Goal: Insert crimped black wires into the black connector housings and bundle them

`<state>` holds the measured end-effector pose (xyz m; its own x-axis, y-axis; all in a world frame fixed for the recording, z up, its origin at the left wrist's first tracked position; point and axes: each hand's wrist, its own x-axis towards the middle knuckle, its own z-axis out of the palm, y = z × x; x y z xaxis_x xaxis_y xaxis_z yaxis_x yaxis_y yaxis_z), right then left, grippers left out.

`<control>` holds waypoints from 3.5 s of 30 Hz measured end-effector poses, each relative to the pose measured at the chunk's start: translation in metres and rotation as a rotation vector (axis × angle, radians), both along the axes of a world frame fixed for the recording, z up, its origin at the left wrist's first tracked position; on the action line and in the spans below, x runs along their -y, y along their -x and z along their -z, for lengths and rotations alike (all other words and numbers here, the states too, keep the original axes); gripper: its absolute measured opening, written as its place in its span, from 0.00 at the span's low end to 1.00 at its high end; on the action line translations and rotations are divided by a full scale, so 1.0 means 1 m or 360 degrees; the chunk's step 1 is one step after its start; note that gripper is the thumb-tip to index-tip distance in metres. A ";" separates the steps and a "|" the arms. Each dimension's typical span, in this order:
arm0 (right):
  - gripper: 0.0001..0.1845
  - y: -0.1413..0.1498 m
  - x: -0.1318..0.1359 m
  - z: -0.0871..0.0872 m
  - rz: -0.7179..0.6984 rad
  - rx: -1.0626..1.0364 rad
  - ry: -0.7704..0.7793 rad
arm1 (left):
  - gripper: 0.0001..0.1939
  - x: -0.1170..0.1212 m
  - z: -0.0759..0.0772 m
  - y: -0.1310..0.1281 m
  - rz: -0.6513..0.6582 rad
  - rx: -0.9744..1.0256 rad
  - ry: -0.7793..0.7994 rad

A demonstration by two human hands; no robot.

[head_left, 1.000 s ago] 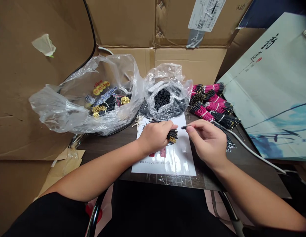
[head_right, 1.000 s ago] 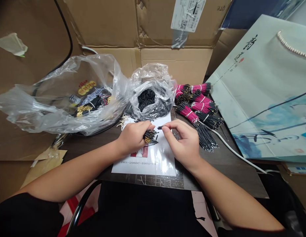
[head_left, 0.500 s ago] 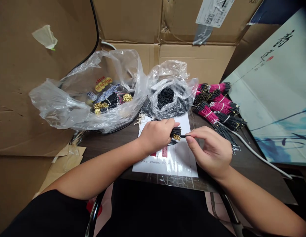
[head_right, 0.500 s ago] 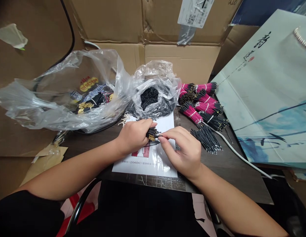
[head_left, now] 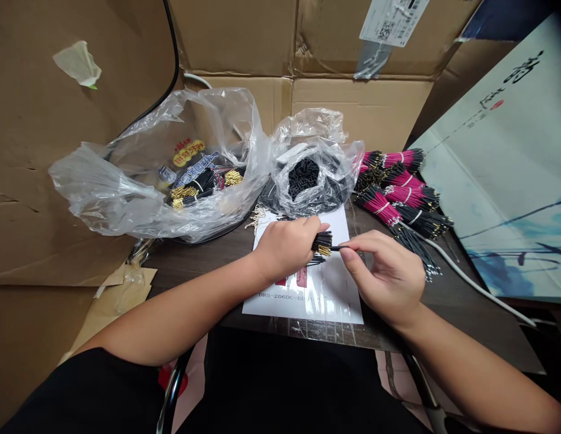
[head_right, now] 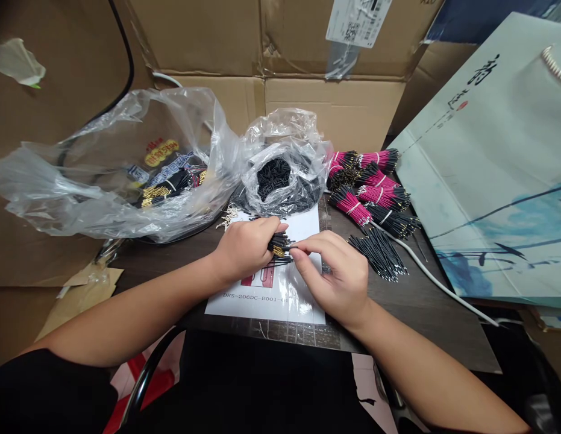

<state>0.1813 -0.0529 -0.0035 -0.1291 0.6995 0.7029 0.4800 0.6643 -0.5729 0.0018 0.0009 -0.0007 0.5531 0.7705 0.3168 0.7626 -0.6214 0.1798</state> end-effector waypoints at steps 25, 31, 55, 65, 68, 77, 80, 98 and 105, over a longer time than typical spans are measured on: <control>0.18 -0.008 -0.004 0.001 -0.0038 0.0297 -0.0186 | 0.11 -0.002 0.002 0.000 -0.0003 -0.0066 0.0092; 0.17 -0.009 -0.003 0.001 -0.0008 0.0252 -0.0141 | 0.09 -0.002 0.001 0.001 0.0012 -0.0061 0.0100; 0.17 -0.008 0.001 -0.003 -0.0091 0.0121 -0.0079 | 0.11 -0.002 0.001 0.002 0.0025 -0.0013 0.0010; 0.18 -0.006 -0.001 0.000 -0.0068 0.0110 -0.0080 | 0.14 0.000 0.000 0.000 0.0007 -0.0044 -0.0004; 0.19 -0.007 0.000 0.000 -0.0072 0.0204 -0.0117 | 0.15 0.000 0.000 -0.001 0.0006 -0.0062 -0.0009; 0.17 -0.007 0.000 -0.004 -0.0051 0.0161 -0.0096 | 0.12 -0.002 0.001 0.000 0.0080 -0.0018 0.0134; 0.17 -0.006 -0.001 -0.004 -0.0068 0.0083 -0.0066 | 0.10 -0.002 0.001 0.001 0.0133 -0.0002 0.0195; 0.14 -0.005 -0.003 -0.001 0.0114 -0.0091 -0.0117 | 0.16 0.007 -0.010 0.001 0.0619 0.0958 0.0897; 0.14 -0.002 -0.004 0.000 -0.0017 -0.0036 0.0027 | 0.17 0.009 -0.014 -0.001 0.0663 0.0991 0.0985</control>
<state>0.1835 -0.0492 -0.0033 -0.1207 0.7101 0.6937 0.4595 0.6594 -0.5950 0.0032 -0.0086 0.0134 0.6897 0.6797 0.2495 0.1606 -0.4796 0.8627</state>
